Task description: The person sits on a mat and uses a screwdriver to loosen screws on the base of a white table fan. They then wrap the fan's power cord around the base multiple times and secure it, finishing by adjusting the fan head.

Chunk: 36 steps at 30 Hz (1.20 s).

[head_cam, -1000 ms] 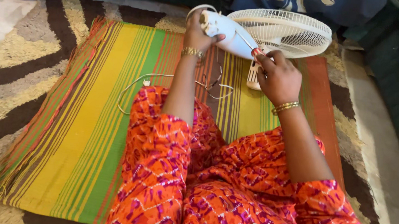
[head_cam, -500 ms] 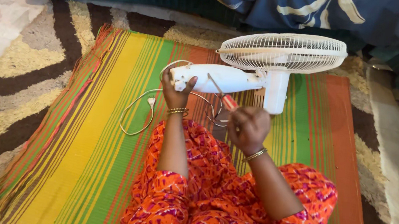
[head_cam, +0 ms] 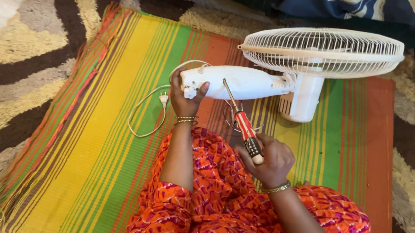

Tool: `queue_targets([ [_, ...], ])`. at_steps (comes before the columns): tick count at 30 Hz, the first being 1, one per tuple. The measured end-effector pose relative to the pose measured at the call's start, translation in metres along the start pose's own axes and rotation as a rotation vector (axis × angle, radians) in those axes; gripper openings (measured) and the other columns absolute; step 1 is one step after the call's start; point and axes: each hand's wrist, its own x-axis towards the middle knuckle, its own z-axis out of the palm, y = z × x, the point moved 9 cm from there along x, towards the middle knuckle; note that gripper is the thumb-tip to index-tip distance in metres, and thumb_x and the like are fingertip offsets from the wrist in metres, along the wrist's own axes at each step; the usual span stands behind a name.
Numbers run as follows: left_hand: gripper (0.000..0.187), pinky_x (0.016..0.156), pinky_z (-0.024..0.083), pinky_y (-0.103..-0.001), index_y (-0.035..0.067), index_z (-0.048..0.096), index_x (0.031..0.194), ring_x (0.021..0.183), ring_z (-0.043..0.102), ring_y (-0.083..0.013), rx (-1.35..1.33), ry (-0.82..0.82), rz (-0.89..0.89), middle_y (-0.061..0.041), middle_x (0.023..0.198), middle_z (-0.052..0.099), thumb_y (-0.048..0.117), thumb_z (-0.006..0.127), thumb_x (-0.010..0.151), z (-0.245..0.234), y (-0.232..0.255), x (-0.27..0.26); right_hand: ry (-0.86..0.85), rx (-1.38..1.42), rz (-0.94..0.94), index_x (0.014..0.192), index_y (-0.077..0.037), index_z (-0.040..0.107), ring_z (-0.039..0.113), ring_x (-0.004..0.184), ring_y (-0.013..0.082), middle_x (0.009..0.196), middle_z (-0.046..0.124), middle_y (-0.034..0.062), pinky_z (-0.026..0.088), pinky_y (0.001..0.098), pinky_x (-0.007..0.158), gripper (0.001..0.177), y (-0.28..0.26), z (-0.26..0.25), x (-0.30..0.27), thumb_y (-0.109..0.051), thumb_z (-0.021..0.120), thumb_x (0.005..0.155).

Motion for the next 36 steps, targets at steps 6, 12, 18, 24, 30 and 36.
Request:
queue_targets([
  [6,0.085,0.097,0.061,-0.04,0.005,0.052,0.136,0.115,0.07,-0.0294,0.039,0.037,0.106,-0.015,0.127,0.064,0.05,0.091,0.076,-0.006,0.008,0.003,-0.078,-0.154,-0.241,0.099,-0.016,0.069,0.058,0.064,0.0196,0.07,0.06,0.0027,0.045,0.038,0.059,0.029,-0.033,0.0,0.006,-0.04,0.08,0.087],
  [12,0.087,0.097,0.06,-0.039,0.006,0.052,0.138,0.117,0.069,-0.028,-0.011,0.021,0.034,-0.015,0.13,0.064,0.053,0.089,0.076,-0.01,-0.006,0.001,-0.139,-0.298,-0.407,0.127,-0.031,0.06,0.063,0.098,0.0242,0.102,0.063,0.0062,0.051,0.0426,0.085,0.043,-0.053,-0.007,0.003,-0.016,0.069,0.087],
  [18,0.085,0.096,0.06,-0.043,0.009,0.054,0.138,0.116,0.069,-0.0314,0.131,0.061,0.077,-0.016,0.129,0.065,0.054,0.089,0.076,-0.012,0.005,0.0,-0.131,-0.006,-0.098,0.125,-0.005,0.058,0.061,0.079,0.0217,0.094,0.065,0.0111,0.049,0.036,0.067,0.079,-0.018,-0.002,0.004,-0.063,0.073,0.074],
  [24,0.084,0.09,0.061,-0.041,0.014,0.054,0.137,0.113,0.071,-0.0294,0.202,0.034,0.007,-0.013,0.13,0.064,0.061,0.084,0.074,-0.006,0.013,-0.001,-0.087,-0.103,-0.138,0.118,-0.005,0.067,0.062,0.076,0.02,0.089,0.068,0.01,0.051,0.0347,0.063,0.05,-0.02,-0.01,0.002,-0.044,0.079,0.088],
  [30,0.087,0.093,0.06,-0.043,0.012,0.051,0.141,0.118,0.069,-0.0319,0.21,0.053,0.034,-0.015,0.132,0.063,0.06,0.085,0.077,-0.01,0.015,-0.003,-0.014,-0.304,-0.499,0.111,-0.019,0.063,0.068,0.093,0.0226,0.102,0.07,0.0078,0.057,0.0324,0.077,0.03,-0.069,-0.029,0.014,-0.025,0.074,0.084],
  [36,0.087,0.096,0.06,-0.043,0.011,0.052,0.14,0.118,0.069,-0.0319,0.159,0.054,0.033,-0.016,0.131,0.064,0.06,0.086,0.076,-0.012,0.008,-0.005,-0.179,-0.07,-0.092,0.128,-0.004,0.061,0.064,0.086,0.0221,0.102,0.067,0.0127,0.054,0.0337,0.072,0.072,-0.04,-0.032,0.025,-0.059,0.065,0.082],
])
